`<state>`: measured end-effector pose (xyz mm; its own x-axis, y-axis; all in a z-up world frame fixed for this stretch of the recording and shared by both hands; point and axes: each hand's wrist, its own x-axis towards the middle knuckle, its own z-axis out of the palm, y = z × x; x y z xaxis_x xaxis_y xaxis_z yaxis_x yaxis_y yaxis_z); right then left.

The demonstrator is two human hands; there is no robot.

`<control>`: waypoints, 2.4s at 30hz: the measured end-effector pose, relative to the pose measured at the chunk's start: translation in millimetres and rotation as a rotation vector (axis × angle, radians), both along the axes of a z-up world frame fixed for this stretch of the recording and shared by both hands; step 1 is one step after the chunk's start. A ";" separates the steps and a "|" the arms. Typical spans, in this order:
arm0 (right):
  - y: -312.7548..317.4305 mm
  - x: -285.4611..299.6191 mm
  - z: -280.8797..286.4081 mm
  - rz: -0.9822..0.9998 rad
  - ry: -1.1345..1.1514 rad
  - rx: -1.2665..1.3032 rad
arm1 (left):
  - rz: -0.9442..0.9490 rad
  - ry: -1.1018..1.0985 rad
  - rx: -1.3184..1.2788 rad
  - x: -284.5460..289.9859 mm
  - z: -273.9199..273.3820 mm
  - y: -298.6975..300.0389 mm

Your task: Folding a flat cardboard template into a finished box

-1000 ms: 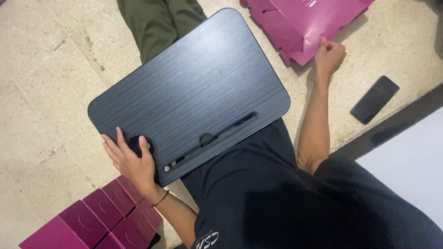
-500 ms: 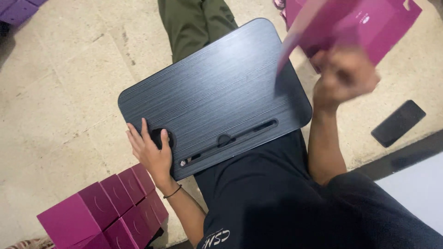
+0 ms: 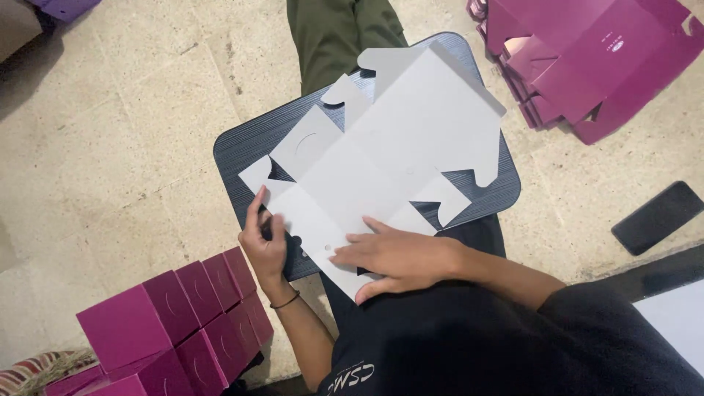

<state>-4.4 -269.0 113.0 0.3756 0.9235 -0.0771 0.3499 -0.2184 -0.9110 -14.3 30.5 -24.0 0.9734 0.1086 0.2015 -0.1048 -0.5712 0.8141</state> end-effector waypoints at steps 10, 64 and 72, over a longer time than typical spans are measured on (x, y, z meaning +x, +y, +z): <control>-68.1 19.7 -53.0 -0.682 -0.435 0.238 | 0.042 0.022 -0.134 5.7 12.1 0.0; -36.7 15.3 -152.5 -1.072 0.605 0.425 | -0.412 0.041 0.273 -16.6 85.2 -107.3; 1.0 1.2 -151.2 -1.152 0.812 0.671 | -0.412 0.220 -0.134 -33.7 69.2 -126.0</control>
<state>-3.2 -268.0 -38.2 0.9427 0.1250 -0.3093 -0.3294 0.4964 -0.8032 -48.0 -95.5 45.2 0.9588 -0.2840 -0.0030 -0.1176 -0.4065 0.9061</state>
